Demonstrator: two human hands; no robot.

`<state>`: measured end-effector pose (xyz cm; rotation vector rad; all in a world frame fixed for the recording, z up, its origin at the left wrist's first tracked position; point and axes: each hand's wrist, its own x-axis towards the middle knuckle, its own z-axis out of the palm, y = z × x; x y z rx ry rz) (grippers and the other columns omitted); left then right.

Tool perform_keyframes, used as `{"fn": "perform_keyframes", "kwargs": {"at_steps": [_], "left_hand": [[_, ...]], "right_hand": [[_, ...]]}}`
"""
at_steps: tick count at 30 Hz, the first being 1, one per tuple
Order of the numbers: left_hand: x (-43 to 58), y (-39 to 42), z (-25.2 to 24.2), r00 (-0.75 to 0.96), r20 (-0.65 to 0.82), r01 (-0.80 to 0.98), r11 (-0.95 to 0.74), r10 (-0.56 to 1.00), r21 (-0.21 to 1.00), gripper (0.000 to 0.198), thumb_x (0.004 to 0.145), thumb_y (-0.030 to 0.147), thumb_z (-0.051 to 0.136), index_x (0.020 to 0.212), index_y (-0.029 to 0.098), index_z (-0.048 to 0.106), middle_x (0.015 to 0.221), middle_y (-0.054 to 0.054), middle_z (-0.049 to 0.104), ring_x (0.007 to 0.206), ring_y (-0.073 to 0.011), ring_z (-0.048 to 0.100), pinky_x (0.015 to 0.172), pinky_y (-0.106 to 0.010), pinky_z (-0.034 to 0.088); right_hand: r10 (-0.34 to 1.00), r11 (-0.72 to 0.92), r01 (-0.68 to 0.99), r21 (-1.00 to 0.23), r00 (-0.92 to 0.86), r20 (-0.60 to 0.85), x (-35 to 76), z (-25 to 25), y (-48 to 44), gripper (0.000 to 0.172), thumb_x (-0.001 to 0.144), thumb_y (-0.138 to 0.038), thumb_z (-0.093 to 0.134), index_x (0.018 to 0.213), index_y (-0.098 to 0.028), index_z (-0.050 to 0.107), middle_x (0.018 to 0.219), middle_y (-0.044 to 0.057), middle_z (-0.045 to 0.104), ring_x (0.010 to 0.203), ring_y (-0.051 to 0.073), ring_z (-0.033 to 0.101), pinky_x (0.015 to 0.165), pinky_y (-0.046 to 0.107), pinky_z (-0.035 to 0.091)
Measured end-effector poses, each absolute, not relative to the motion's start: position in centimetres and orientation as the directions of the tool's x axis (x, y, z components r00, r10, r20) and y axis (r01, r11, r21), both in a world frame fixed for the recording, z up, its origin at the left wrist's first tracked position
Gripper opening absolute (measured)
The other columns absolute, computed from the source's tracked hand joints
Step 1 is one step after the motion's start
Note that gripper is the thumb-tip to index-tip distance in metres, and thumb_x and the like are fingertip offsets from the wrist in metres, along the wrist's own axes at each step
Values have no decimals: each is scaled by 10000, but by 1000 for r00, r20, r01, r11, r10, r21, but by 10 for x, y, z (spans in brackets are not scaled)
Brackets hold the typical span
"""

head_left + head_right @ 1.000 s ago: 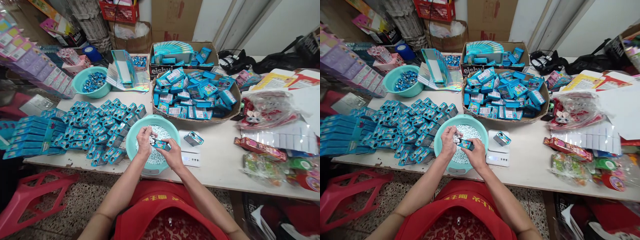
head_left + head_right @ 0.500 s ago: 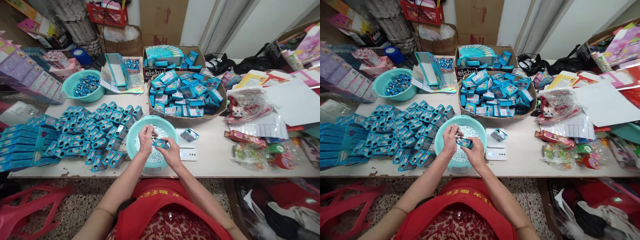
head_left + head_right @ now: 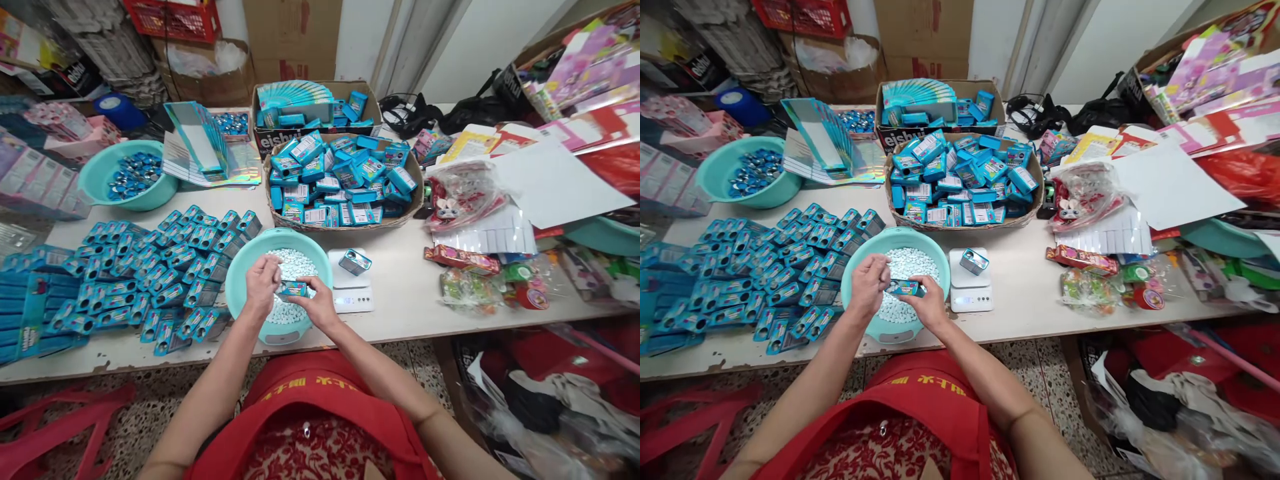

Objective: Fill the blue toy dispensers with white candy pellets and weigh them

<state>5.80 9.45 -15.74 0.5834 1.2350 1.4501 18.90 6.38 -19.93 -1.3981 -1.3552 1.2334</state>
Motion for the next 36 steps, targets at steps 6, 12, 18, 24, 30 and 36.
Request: {"fn": "perform_keyframes", "kwargs": {"at_steps": [6, 12, 18, 24, 30, 36], "left_hand": [[32, 94, -210, -469, -295, -25, 322, 832, 946, 216, 687, 407, 610, 679, 201, 545, 508, 39, 476, 438, -100, 432, 450, -211, 355], [39, 87, -236, -353, -190, 491, 354, 916, 796, 158, 646, 216, 594, 791, 223, 656, 917, -83, 652, 937, -290, 589, 878, -421, 436], [134, 133, -221, 66, 78, 522, -101, 995, 847, 284, 781, 196, 503, 1021, 269, 636, 1112, -65, 615, 1049, -233, 570, 949, -379, 425], [205, 175, -227, 343, -41, 597, -184, 939, 781, 378, 638, 117, 680, 985, 261, 643, 1086, -65, 602, 1025, -263, 562, 889, -368, 431], [157, 154, -184, -120, 65, 480, 0, 991, 877, 359, 630, 277, 751, 971, 234, 649, 939, -34, 607, 891, -219, 567, 785, -301, 430], [114, 92, -156, -278, -147, 154, 195, 949, 968, 351, 595, 248, 765, 934, 224, 680, 858, -6, 670, 811, -187, 596, 765, -278, 452]], "right_hand": [[985, -128, 58, -990, -107, -134, 204, -212, 74, 380, 584, -326, 787, 915, -196, 654, 946, 36, 652, 923, 210, 609, 869, 353, 479], [982, -140, -23, -990, -128, -136, 253, -188, 72, 409, 614, -381, 782, 959, -215, 638, 974, 43, 641, 889, 207, 625, 819, 348, 522], [990, -110, 12, -994, 86, -109, 354, -174, 55, 396, 620, -356, 797, 950, -216, 630, 937, 53, 664, 851, 221, 646, 771, 379, 545], [893, -149, 109, -983, 441, -87, 424, -203, 62, 491, 572, -399, 803, 958, -174, 599, 896, 68, 673, 823, 222, 647, 796, 426, 531], [929, -115, 80, -990, 362, -79, 392, -250, 107, 511, 570, -413, 780, 968, -154, 594, 964, 76, 627, 881, 210, 615, 842, 410, 504], [960, 14, 285, -958, 263, 93, 353, -263, 130, 542, 659, -511, 700, 1044, -151, 575, 1051, 110, 587, 1012, 252, 564, 919, 468, 455]]}}
